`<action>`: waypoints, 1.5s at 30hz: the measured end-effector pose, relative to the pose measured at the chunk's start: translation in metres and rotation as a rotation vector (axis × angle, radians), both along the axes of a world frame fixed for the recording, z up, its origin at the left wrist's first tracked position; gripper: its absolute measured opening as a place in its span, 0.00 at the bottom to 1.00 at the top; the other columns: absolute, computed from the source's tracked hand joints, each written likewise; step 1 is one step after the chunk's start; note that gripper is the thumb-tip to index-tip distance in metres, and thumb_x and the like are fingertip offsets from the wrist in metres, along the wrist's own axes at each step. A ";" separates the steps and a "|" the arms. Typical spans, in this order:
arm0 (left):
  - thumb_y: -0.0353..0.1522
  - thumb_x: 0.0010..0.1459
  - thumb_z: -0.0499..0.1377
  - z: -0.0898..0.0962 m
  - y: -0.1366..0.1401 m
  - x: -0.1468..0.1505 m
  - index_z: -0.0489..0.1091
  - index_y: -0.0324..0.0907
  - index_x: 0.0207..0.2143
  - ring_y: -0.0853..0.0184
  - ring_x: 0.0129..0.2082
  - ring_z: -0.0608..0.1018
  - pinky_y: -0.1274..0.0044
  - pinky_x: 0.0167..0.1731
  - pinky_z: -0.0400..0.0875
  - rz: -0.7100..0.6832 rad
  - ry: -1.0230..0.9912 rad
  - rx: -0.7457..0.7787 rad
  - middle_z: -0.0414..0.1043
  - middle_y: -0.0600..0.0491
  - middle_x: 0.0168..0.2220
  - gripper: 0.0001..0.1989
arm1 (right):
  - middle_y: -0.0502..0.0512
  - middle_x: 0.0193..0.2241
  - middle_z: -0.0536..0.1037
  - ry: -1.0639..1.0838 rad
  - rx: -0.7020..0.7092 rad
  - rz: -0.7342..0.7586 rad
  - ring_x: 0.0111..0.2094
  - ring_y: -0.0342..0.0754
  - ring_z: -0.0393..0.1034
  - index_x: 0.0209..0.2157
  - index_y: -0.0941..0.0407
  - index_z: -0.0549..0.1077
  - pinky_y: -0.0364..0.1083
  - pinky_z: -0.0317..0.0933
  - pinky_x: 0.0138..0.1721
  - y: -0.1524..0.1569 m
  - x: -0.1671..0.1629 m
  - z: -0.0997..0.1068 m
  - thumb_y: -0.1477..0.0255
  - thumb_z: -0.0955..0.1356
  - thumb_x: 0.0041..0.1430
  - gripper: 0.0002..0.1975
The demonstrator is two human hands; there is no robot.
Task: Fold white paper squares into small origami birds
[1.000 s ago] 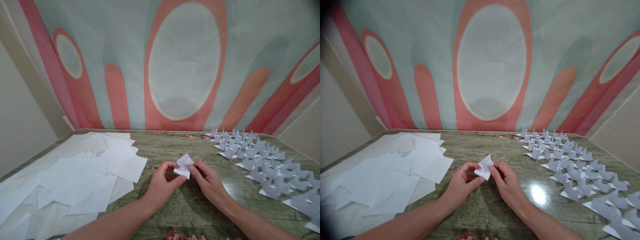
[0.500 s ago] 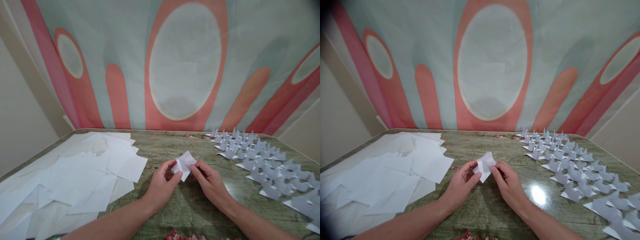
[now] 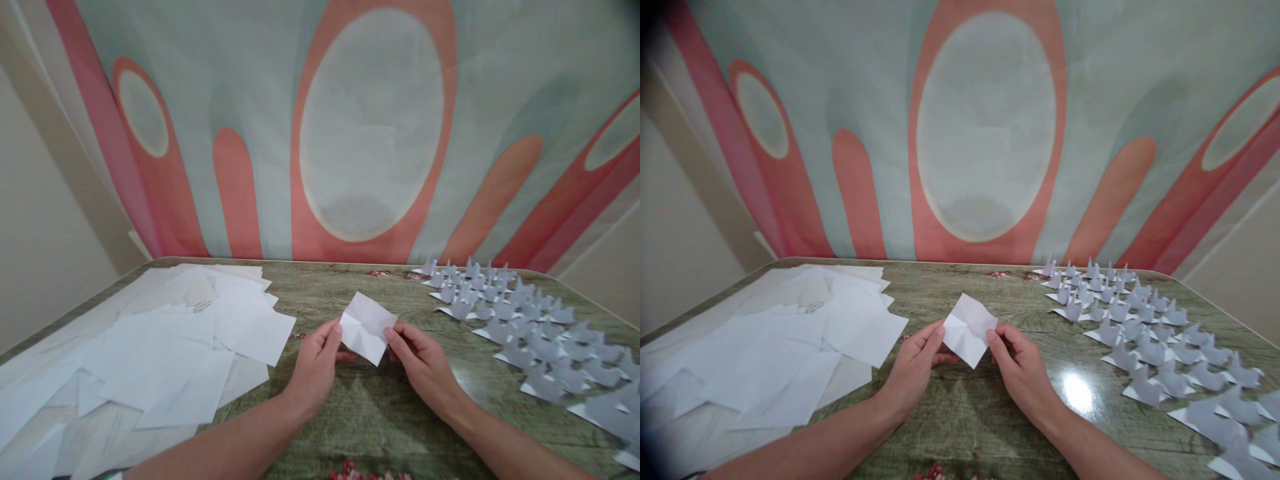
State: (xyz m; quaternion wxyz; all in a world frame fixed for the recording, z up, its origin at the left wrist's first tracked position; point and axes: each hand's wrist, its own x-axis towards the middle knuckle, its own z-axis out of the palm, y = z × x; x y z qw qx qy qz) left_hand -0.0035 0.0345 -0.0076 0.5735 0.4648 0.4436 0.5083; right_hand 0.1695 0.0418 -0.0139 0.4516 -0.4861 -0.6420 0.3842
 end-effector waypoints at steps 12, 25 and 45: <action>0.32 0.48 0.62 0.002 0.000 0.001 0.63 0.36 0.47 0.64 0.39 0.75 0.76 0.38 0.69 0.004 -0.040 0.043 0.73 0.46 0.42 0.23 | 0.48 0.19 0.67 -0.077 -0.031 0.078 0.22 0.43 0.61 0.25 0.58 0.69 0.41 0.55 0.23 -0.003 0.001 0.001 0.62 0.62 0.57 0.15; 0.33 0.48 0.61 -0.004 0.002 0.001 0.74 0.36 0.36 0.66 0.28 0.75 0.78 0.29 0.68 -0.062 0.160 0.023 0.76 0.49 0.31 0.12 | 0.48 0.24 0.70 0.029 -0.102 0.073 0.22 0.41 0.62 0.38 0.58 0.70 0.39 0.56 0.21 0.005 0.003 0.000 0.63 0.68 0.51 0.15; 0.25 0.43 0.60 0.001 0.001 0.000 0.76 0.38 0.30 0.65 0.29 0.76 0.76 0.32 0.70 0.003 0.132 0.021 0.77 0.51 0.29 0.09 | 0.53 0.32 0.74 -0.185 0.239 0.323 0.34 0.46 0.68 0.40 0.52 0.75 0.44 0.61 0.34 0.013 0.016 0.003 0.80 0.63 0.51 0.16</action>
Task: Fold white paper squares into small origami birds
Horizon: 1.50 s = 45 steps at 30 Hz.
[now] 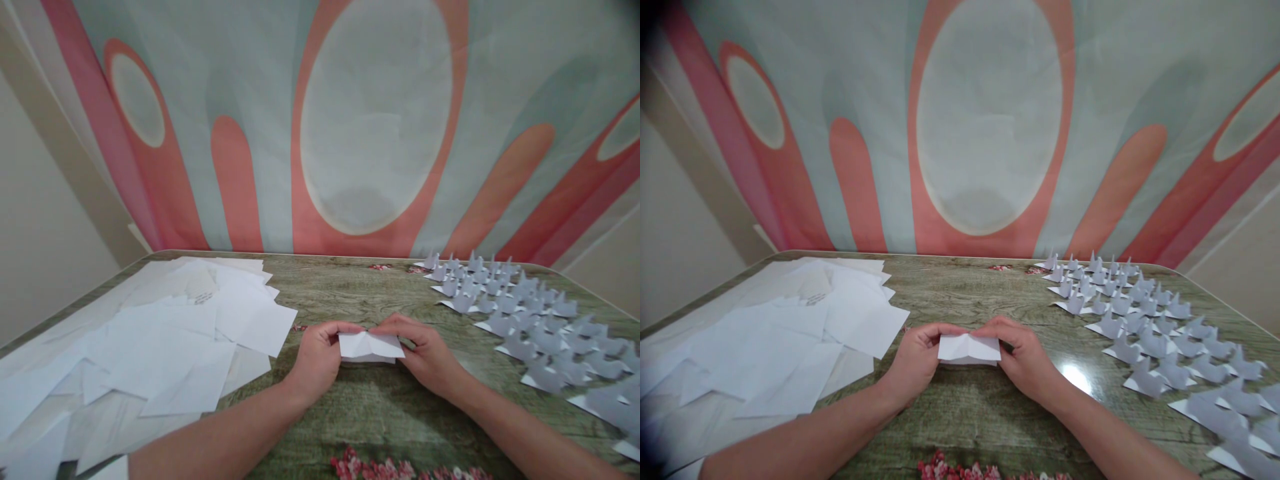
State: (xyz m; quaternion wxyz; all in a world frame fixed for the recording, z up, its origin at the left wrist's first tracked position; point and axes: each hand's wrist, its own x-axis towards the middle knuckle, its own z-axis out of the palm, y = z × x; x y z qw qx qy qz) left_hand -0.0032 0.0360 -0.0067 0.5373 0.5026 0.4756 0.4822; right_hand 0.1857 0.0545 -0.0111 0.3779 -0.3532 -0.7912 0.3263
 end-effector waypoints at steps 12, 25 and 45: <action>0.30 0.47 0.59 -0.002 0.000 0.001 0.75 0.38 0.33 0.65 0.34 0.76 0.75 0.36 0.69 -0.025 -0.063 -0.038 0.77 0.50 0.34 0.10 | 0.53 0.32 0.74 -0.056 0.156 -0.025 0.34 0.45 0.69 0.41 0.49 0.75 0.43 0.62 0.32 0.004 0.006 -0.005 0.82 0.61 0.52 0.20; 0.35 0.51 0.55 -0.002 0.001 -0.003 0.75 0.35 0.34 0.62 0.35 0.75 0.73 0.37 0.68 -0.103 -0.286 -0.112 0.76 0.47 0.33 0.14 | 0.54 0.33 0.72 -0.089 0.318 -0.055 0.34 0.45 0.68 0.45 0.47 0.72 0.44 0.62 0.33 -0.001 0.004 -0.003 0.84 0.58 0.53 0.25; 0.23 0.48 0.58 -0.008 -0.002 0.002 0.72 0.38 0.32 0.65 0.37 0.76 0.75 0.39 0.69 -0.095 -0.025 0.081 0.76 0.50 0.36 0.08 | 0.54 0.31 0.74 -0.046 -0.178 -0.094 0.36 0.48 0.67 0.36 0.55 0.74 0.46 0.58 0.39 0.002 -0.004 -0.001 0.65 0.60 0.61 0.14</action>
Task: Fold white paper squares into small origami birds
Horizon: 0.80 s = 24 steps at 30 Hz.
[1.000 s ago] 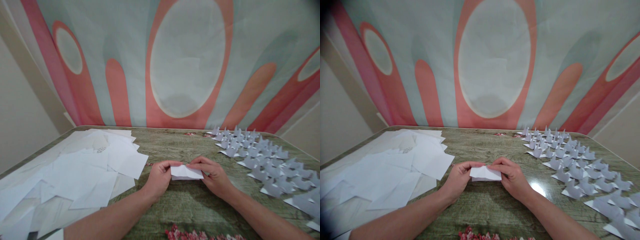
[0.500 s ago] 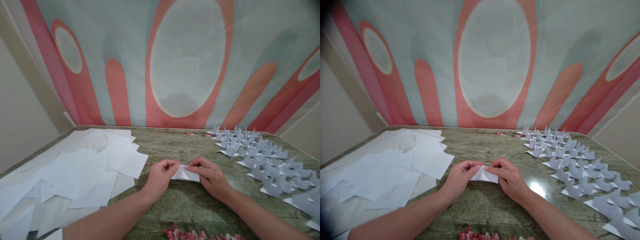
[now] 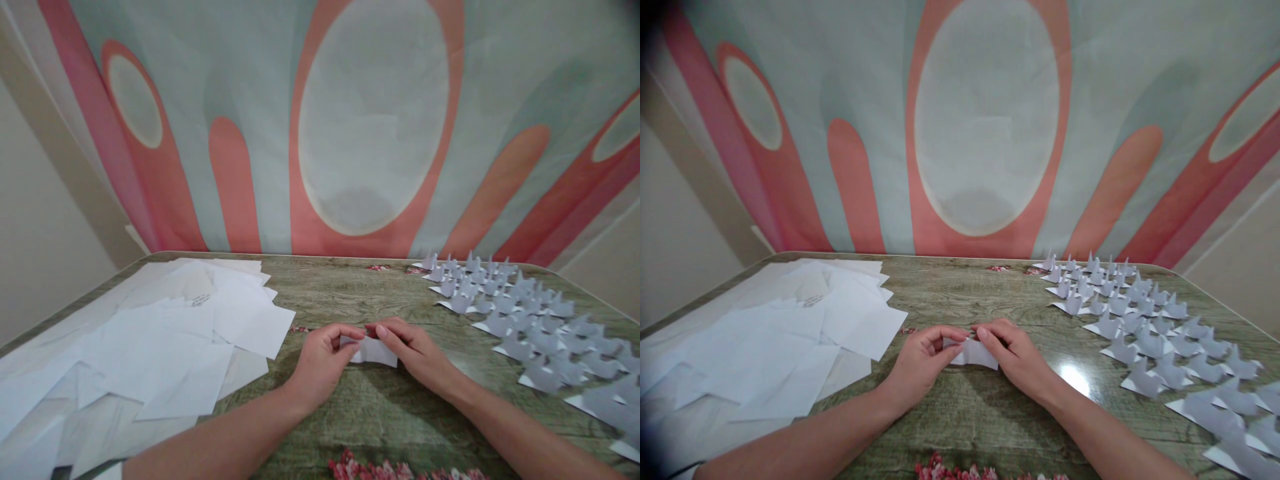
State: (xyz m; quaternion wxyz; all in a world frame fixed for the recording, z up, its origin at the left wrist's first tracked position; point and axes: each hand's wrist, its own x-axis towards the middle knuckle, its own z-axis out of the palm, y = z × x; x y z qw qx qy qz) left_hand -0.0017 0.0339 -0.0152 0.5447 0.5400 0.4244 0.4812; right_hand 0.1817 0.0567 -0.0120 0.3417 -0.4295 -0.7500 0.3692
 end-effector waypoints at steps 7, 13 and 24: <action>0.20 0.48 0.55 -0.003 0.002 -0.002 0.73 0.39 0.32 0.65 0.40 0.75 0.75 0.42 0.68 0.008 0.078 0.108 0.75 0.51 0.37 0.11 | 0.50 0.24 0.71 -0.101 0.100 0.055 0.30 0.45 0.64 0.29 0.55 0.74 0.44 0.55 0.34 -0.002 -0.003 0.000 0.65 0.61 0.61 0.14; 0.22 0.49 0.55 -0.003 0.001 -0.001 0.72 0.39 0.33 0.65 0.40 0.75 0.75 0.43 0.67 0.021 0.101 0.111 0.74 0.51 0.38 0.11 | 0.51 0.27 0.74 -0.106 0.139 0.058 0.32 0.46 0.65 0.34 0.54 0.75 0.45 0.54 0.37 0.000 -0.002 -0.004 0.68 0.62 0.60 0.10; 0.38 0.53 0.56 0.019 0.012 0.001 0.71 0.36 0.33 0.69 0.29 0.71 0.80 0.29 0.63 0.049 0.137 -0.072 0.72 0.52 0.30 0.13 | 0.51 0.27 0.74 -0.178 0.202 -0.013 0.32 0.47 0.65 0.31 0.54 0.74 0.46 0.54 0.37 0.005 -0.002 0.003 0.68 0.62 0.60 0.10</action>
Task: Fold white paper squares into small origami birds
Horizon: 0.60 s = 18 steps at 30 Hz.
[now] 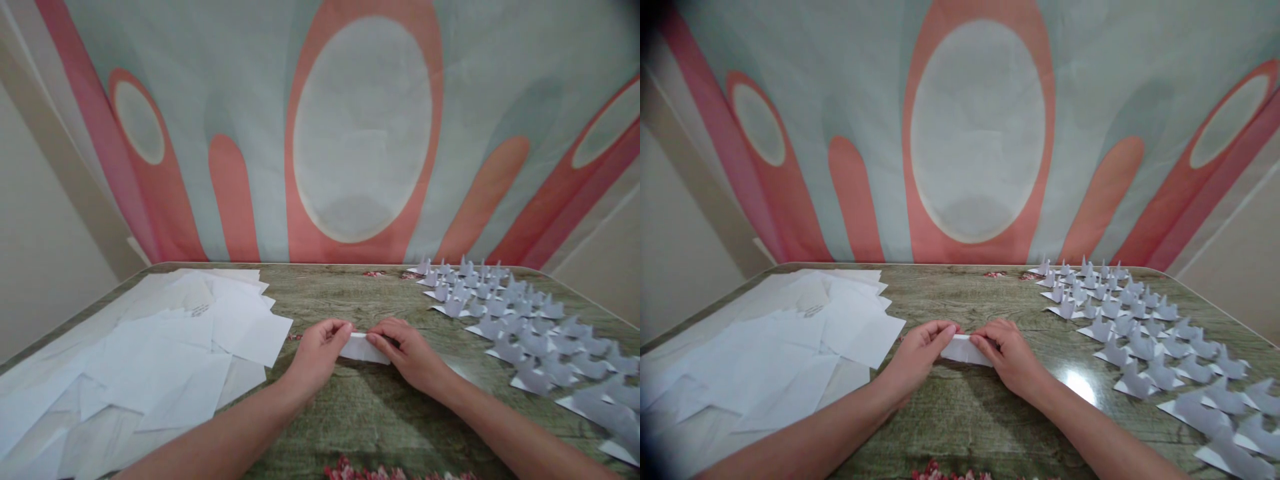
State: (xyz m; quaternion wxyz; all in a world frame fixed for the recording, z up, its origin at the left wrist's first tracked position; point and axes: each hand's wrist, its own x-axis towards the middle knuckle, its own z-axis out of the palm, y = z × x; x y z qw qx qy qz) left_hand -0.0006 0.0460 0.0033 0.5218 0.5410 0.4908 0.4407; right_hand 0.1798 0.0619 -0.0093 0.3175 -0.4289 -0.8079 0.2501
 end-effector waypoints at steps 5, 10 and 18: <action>0.38 0.52 0.57 0.005 0.017 0.003 0.73 0.36 0.28 0.73 0.22 0.67 0.82 0.22 0.57 -0.004 0.022 -0.051 0.70 0.54 0.23 0.13 | 0.50 0.26 0.74 -0.059 0.048 0.027 0.32 0.47 0.65 0.30 0.54 0.74 0.46 0.54 0.36 0.014 -0.001 0.005 0.69 0.62 0.60 0.10; 0.37 0.48 0.60 -0.006 0.025 0.006 0.73 0.36 0.28 0.72 0.22 0.68 0.82 0.22 0.59 0.016 -0.002 -0.044 0.71 0.54 0.23 0.11 | 0.51 0.25 0.74 -0.027 0.009 0.026 0.30 0.46 0.65 0.29 0.55 0.73 0.44 0.56 0.34 0.023 0.002 -0.005 0.68 0.61 0.61 0.11; 0.32 0.46 0.62 -0.015 0.020 0.005 0.73 0.36 0.30 0.68 0.29 0.74 0.78 0.32 0.68 -0.028 0.033 0.031 0.74 0.51 0.28 0.08 | 0.53 0.25 0.73 0.006 -0.064 0.031 0.30 0.47 0.65 0.29 0.56 0.73 0.44 0.57 0.32 0.021 0.005 -0.015 0.65 0.61 0.60 0.14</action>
